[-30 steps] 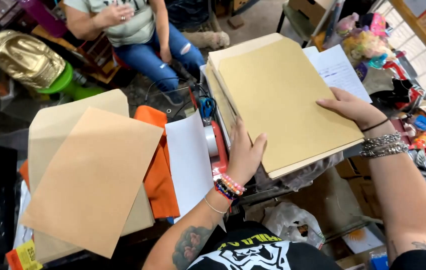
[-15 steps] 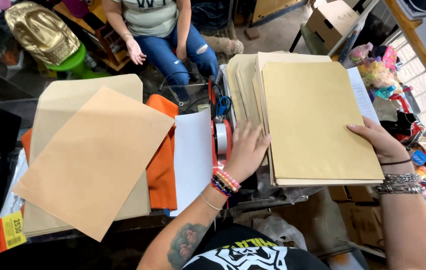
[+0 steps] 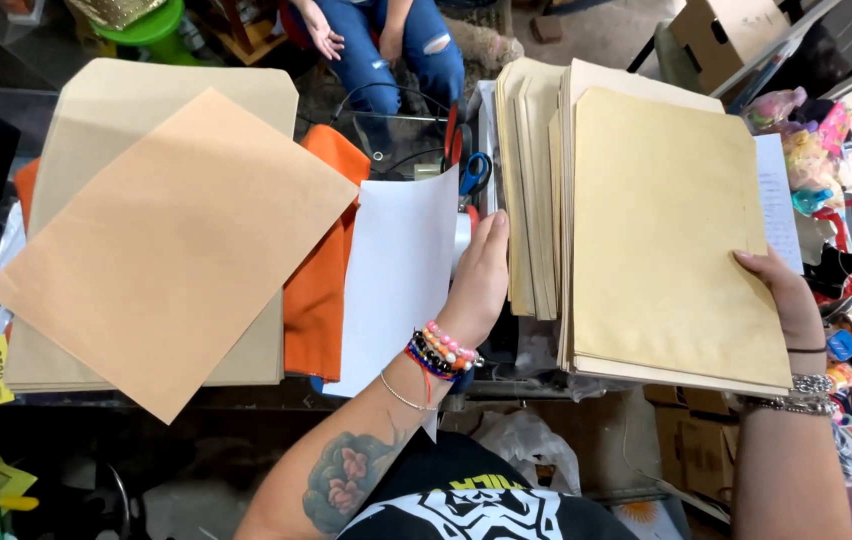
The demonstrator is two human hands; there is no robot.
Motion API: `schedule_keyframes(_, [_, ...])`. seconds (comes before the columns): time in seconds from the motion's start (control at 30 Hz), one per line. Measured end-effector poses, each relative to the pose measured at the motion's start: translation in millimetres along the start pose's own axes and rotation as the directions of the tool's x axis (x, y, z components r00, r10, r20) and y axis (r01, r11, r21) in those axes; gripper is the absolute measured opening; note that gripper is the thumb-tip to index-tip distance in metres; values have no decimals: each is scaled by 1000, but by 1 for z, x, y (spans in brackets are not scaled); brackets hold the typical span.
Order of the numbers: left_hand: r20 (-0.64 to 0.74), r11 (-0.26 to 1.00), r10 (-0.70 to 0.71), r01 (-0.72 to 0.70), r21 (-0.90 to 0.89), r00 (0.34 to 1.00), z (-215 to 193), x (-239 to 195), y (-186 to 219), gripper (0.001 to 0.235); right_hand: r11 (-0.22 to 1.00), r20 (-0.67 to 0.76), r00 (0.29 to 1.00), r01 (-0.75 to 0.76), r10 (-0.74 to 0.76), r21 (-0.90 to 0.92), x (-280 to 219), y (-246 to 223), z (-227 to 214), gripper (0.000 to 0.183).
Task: Sorting and counting a stack of brown paper envelopes on a counter
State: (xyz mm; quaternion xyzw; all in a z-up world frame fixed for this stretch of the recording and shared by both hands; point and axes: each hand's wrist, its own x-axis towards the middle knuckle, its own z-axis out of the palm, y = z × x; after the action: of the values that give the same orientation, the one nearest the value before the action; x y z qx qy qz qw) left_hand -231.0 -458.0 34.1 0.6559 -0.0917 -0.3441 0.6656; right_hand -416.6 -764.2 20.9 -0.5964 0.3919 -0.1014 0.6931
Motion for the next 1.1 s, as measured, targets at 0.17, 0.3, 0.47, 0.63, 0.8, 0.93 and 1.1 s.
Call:
schedule_keyframes(0.17, [155, 980, -146, 122, 155, 977, 4, 27, 11, 87, 997, 51, 996, 68, -69, 27, 4, 10, -5, 57])
schedule_keyframes(0.3, [287, 869, -101, -55, 491, 953, 12, 0, 49, 95, 994, 85, 991, 107, -107, 4, 23, 27, -24, 57])
schedule_keyframes(0.47, [398, 862, 145, -313, 398, 906, 54, -19, 39, 94, 989, 139, 981, 144, -139, -23, 31, 38, -29, 59])
schedule_keyframes(0.63, [370, 905, 243, -347, 246, 897, 67, -18, 31, 98, 979, 128, 972, 202, -197, -31, 34, 37, -28, 64])
schedule_keyframes(0.8, [352, 924, 217, -308, 227, 911, 60, -29, 35, 91, 974, 173, 958, 219, -227, 66, 42, 46, -38, 68])
schedule_keyframes(0.93, [104, 978, -9, -13, 209, 995, 48, 4, -5, 91, 989, 83, 985, 149, -149, 0, 30, 30, -31, 64])
schedule_keyframes(1.1, [9, 901, 315, -302, 313, 949, 33, 19, -47, 102, 961, -8, 961, 278, -278, 5, 4, -1, -3, 55])
